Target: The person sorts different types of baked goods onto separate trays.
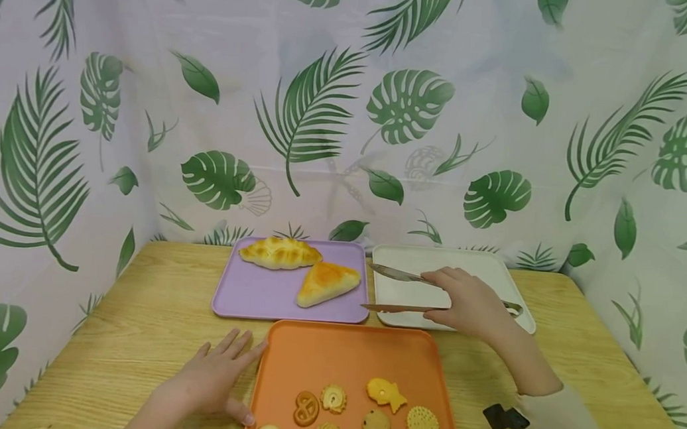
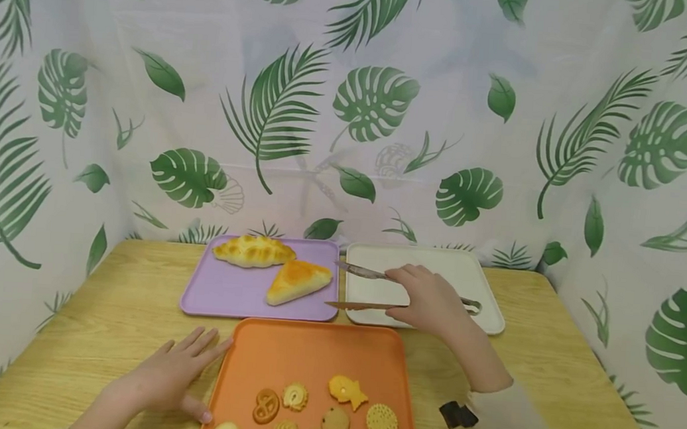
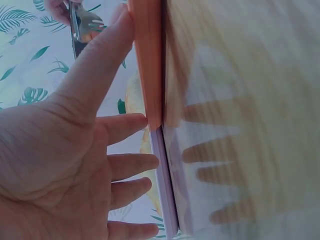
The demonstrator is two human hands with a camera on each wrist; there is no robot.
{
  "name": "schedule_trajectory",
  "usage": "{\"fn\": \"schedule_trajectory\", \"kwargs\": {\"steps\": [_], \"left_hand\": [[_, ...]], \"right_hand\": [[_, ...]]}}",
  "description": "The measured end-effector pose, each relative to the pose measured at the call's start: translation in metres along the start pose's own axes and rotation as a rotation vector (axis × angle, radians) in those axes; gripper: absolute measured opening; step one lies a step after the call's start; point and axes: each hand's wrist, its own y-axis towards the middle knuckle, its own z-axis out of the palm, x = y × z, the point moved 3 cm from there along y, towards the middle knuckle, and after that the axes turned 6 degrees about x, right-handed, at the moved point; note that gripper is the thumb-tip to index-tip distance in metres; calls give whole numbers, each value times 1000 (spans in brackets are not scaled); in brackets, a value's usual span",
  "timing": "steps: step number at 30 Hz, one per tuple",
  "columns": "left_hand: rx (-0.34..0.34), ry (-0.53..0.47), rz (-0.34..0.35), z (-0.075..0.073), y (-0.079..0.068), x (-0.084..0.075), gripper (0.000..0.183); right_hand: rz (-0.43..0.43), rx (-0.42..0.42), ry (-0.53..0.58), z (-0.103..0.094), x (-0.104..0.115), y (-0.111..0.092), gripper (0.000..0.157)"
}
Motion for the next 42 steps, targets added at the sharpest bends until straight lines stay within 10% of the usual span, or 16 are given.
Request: {"fn": "schedule_trajectory", "kwargs": {"steps": [18, 42], "left_hand": [[-49, 27, -10, -5, -2, -1, 109], [-32, -4, -25, -2, 2, -1, 109]], "right_hand": [[80, -14, 99, 13, -6, -96, 60], [-98, 56, 74, 31, 30, -99, 60]]}}
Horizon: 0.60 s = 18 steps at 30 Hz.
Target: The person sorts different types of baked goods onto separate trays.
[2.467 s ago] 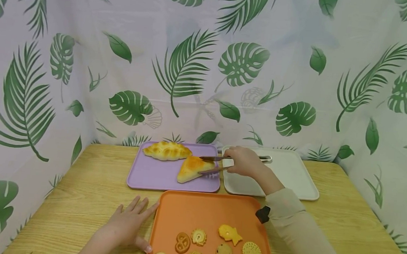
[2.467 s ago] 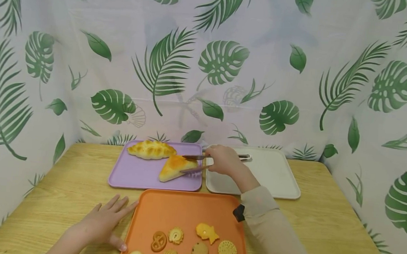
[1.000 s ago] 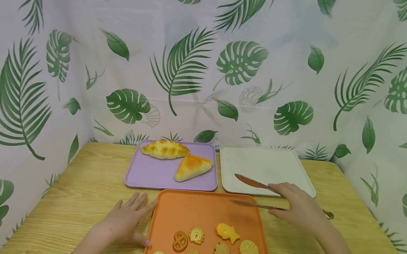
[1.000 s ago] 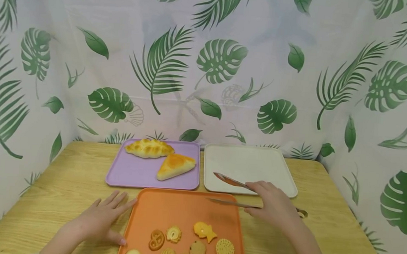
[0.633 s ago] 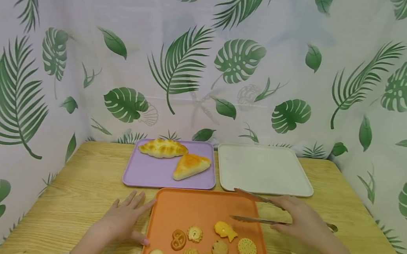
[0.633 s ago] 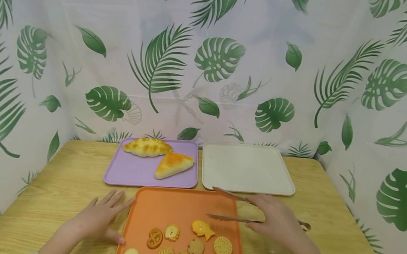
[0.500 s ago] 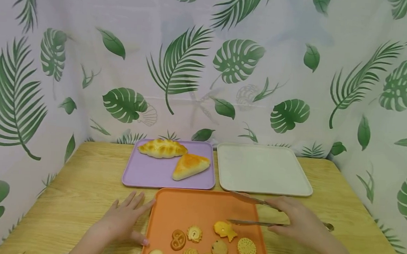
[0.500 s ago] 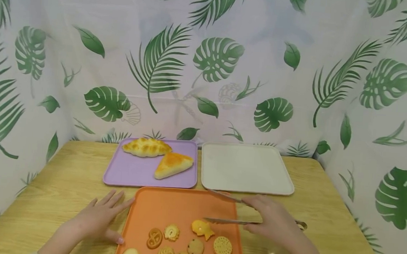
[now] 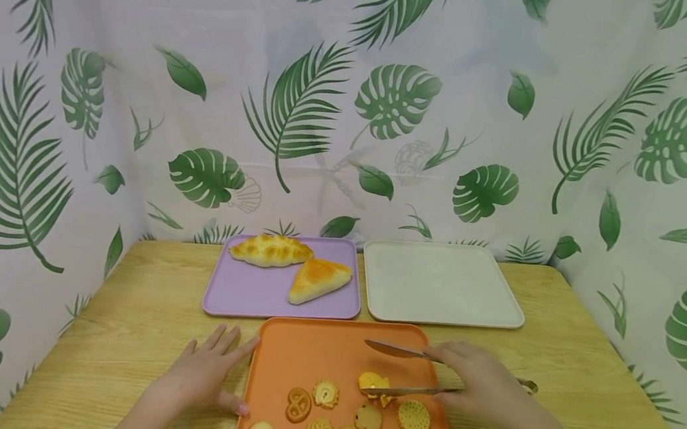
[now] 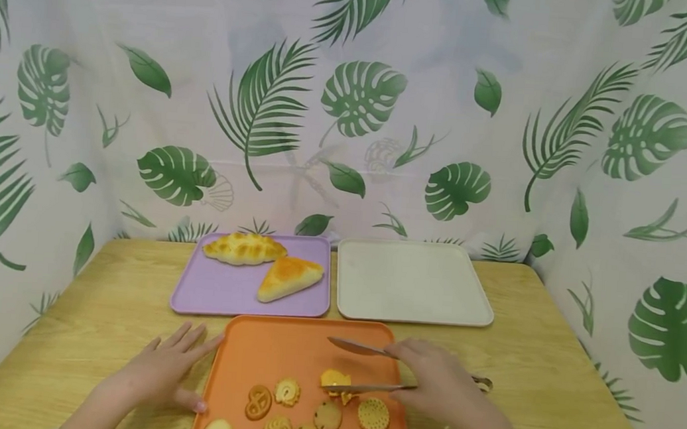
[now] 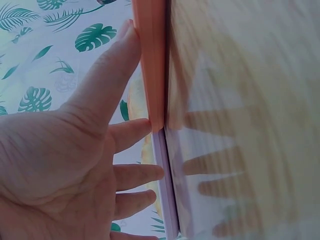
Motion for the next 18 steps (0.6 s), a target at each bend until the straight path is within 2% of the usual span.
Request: {"fn": "schedule_trajectory", "kwargs": {"steps": [7, 15, 18], "left_hand": [[8, -19, -7, -1, -2, -2, 108], [13, -14, -12, 0, 0, 0, 108], [11, -12, -11, 1, 1, 1, 109]], "right_hand": [[4, -3, 8, 1, 6, -1, 57], [128, 4, 7, 0, 0, -1, 62], [119, -7, -4, -1, -2, -1, 62]]}}
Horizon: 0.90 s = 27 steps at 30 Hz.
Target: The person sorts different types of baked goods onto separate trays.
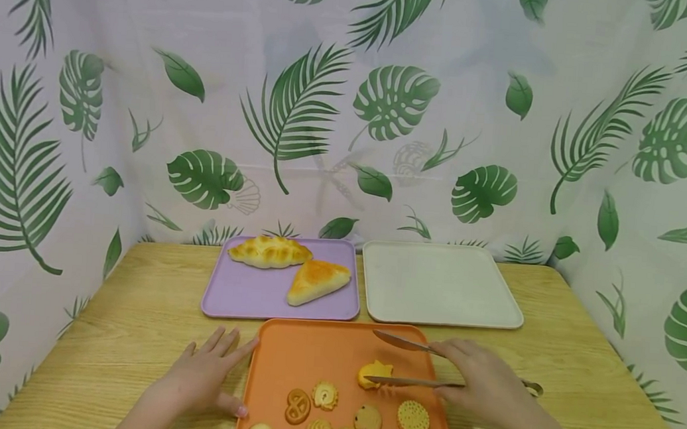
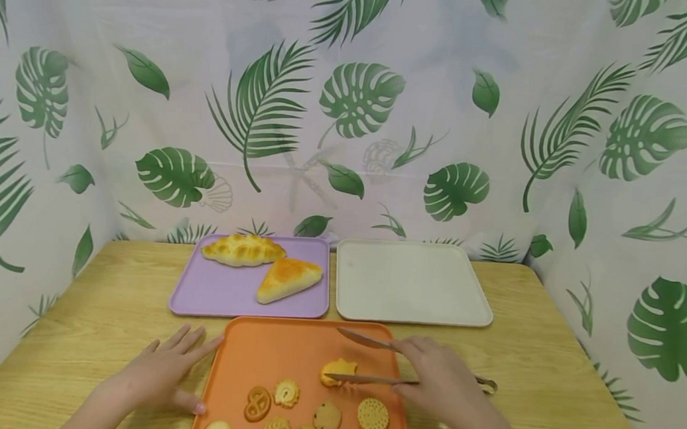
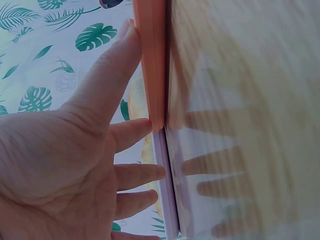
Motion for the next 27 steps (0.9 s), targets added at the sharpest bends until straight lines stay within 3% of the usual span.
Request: {"fn": "schedule_trajectory", "kwargs": {"steps": [7, 20, 27], "left_hand": [[3, 3, 2, 0, 0, 0, 108], [6, -1, -8, 0, 0, 0, 108], [4, -7, -2, 0, 0, -1, 107]], "right_hand": [[-115, -19, -15, 3, 2, 2, 59], [-67, 28, -8, 10, 5, 2, 44], [-97, 11, -12, 10, 5, 2, 37]]}}
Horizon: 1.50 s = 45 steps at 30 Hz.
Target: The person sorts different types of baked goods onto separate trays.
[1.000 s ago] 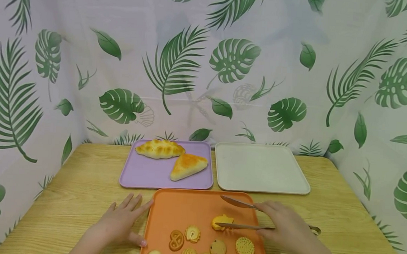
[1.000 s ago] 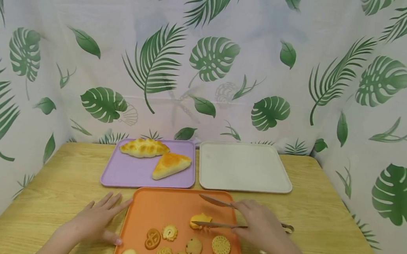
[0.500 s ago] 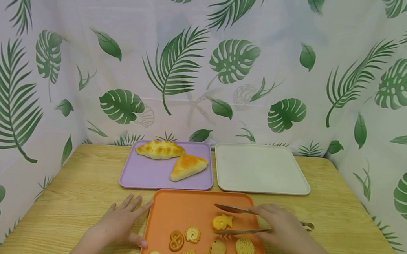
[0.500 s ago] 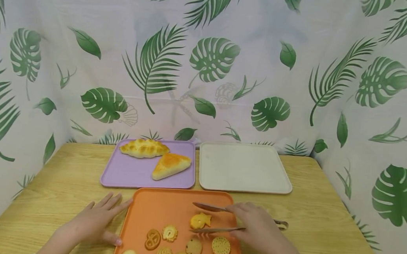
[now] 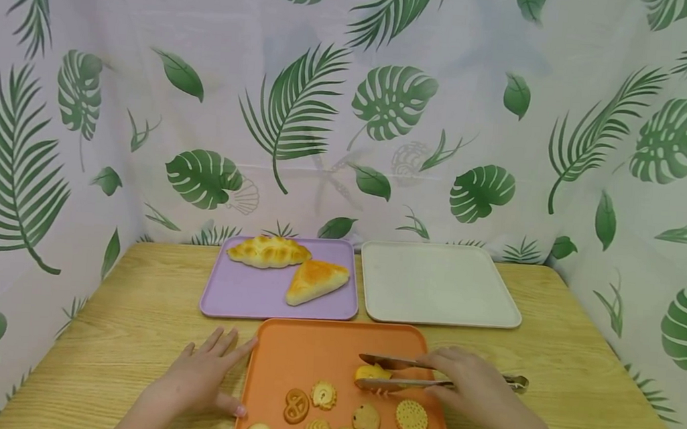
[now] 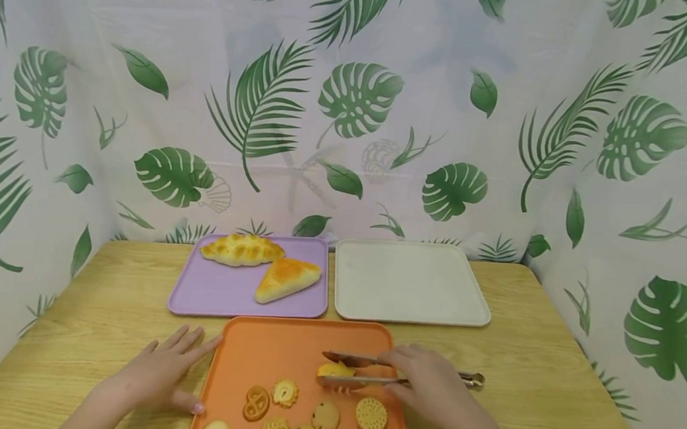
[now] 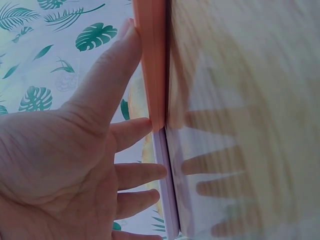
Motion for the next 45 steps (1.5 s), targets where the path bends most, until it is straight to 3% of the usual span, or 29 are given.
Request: {"fn": "schedule_trajectory", "kwargs": {"steps": [11, 20, 29, 35, 45], "left_hand": [[-11, -1, 9, 1, -1, 1, 108], [1, -20, -1, 0, -2, 0, 107], [-9, 0, -4, 1, -1, 0, 108], [-19, 3, -1, 1, 0, 0, 109], [-7, 3, -1, 1, 1, 1, 109]], "right_hand": [[-27, -29, -9, -2, -1, -1, 33], [11, -36, -18, -12, -7, -2, 37], [90, -162, -74, -26, -20, -10, 38], [99, -296, -103, -39, -35, -18, 40], [256, -345, -63, -53, -73, -32, 42]]}}
